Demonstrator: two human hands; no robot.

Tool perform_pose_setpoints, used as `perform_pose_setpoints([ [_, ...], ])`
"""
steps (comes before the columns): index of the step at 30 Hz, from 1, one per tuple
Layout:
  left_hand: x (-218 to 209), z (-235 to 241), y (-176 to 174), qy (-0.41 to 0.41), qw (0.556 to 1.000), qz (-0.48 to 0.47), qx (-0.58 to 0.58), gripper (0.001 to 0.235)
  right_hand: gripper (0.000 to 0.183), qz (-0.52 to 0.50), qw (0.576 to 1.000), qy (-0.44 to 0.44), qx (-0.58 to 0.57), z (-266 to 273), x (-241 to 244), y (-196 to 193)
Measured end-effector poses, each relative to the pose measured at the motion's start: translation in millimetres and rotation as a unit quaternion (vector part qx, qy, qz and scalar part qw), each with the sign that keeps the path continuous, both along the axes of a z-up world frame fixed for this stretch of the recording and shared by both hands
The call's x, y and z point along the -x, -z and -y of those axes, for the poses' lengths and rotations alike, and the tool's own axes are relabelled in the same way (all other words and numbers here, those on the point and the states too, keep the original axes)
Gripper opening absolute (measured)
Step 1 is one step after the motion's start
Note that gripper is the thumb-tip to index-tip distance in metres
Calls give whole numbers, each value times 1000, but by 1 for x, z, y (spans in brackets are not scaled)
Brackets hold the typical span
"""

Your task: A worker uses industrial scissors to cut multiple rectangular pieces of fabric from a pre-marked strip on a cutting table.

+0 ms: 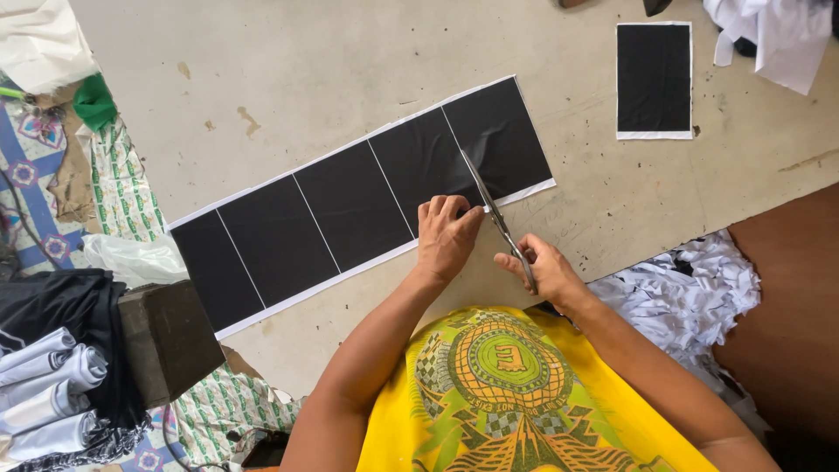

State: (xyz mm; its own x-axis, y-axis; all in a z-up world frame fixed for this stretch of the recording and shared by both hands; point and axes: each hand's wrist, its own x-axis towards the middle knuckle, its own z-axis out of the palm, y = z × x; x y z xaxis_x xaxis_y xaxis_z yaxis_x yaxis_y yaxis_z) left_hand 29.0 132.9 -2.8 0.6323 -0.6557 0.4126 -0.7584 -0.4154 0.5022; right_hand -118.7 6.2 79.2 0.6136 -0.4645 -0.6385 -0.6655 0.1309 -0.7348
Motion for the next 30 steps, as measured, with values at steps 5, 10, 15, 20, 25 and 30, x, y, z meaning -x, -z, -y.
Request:
perform_pose_setpoints([
  [5,-1,0,4,-1,1000,7,17,9,46,14,999,0,28,-3,-4,2],
  [10,-2,-1,-7,-2,1000,10,18,10,42,9,1000,1,23,-3,-5,0],
  [15,-3,-1,-10,0,1000,0,17,11,39,16,1000,14,9,-4,-4,5],
  [20,-3,-2,-9,3,1000,3,29,9,46,-14,999,-32,32,7,-17,13],
  [25,-4,-5,-13,8,1000,-8,15,8,44,1,999,-25,34,7,-44,2],
  [30,-5,-7,-11,24,999,-31,-23,8,48,-5,999,-21,32,4,-57,-10],
])
